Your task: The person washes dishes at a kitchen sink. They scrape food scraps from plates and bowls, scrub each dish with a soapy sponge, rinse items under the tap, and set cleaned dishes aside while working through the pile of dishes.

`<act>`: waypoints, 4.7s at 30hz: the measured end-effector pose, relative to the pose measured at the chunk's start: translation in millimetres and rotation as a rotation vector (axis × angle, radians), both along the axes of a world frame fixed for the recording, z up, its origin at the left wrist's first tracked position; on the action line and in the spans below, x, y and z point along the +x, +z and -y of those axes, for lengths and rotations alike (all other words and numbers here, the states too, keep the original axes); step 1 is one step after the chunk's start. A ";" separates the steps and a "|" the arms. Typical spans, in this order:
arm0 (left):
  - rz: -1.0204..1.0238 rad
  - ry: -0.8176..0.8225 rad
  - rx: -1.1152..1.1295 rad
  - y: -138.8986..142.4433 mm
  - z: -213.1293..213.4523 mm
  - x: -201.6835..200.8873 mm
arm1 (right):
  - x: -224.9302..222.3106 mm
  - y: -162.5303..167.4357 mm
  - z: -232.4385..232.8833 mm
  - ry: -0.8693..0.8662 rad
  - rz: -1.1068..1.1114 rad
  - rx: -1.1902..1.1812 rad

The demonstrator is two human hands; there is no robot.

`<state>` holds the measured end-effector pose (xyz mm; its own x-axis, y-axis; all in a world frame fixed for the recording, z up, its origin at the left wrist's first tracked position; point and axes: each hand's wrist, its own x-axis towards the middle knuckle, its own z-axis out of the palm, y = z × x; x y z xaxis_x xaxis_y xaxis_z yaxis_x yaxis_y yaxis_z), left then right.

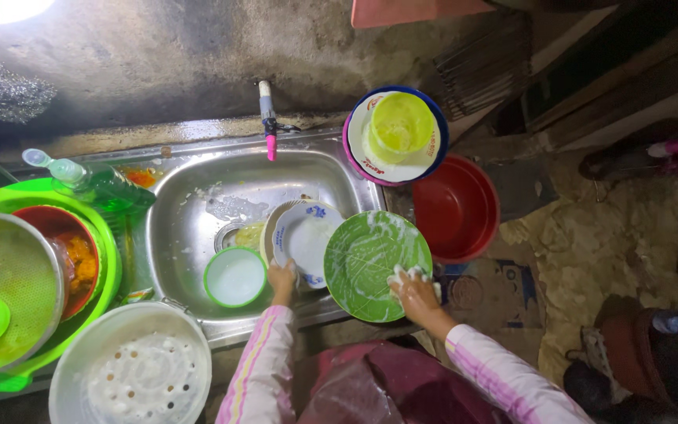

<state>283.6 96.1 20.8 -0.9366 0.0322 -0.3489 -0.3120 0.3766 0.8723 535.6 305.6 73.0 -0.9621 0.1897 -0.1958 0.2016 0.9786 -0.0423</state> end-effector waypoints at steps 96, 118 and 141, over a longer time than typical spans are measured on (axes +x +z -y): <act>-0.820 -0.711 0.235 186.2 58.1 28.0 | -238.0 83.3 70.5 -0.626 -0.460 -1.354; 0.108 -0.388 -0.027 9.8 -80.8 128.3 | 42.1 -13.9 -106.6 -1.052 -0.461 -1.345; -0.488 -0.238 -0.530 2.6 -51.6 56.9 | -15.8 37.8 -53.6 -0.368 0.006 -0.382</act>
<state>340.5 147.7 23.4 -0.9774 0.1962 0.0781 0.2050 0.7926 0.5742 519.8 359.2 110.8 -0.8442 0.4287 -0.3219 0.5299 0.7582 -0.3799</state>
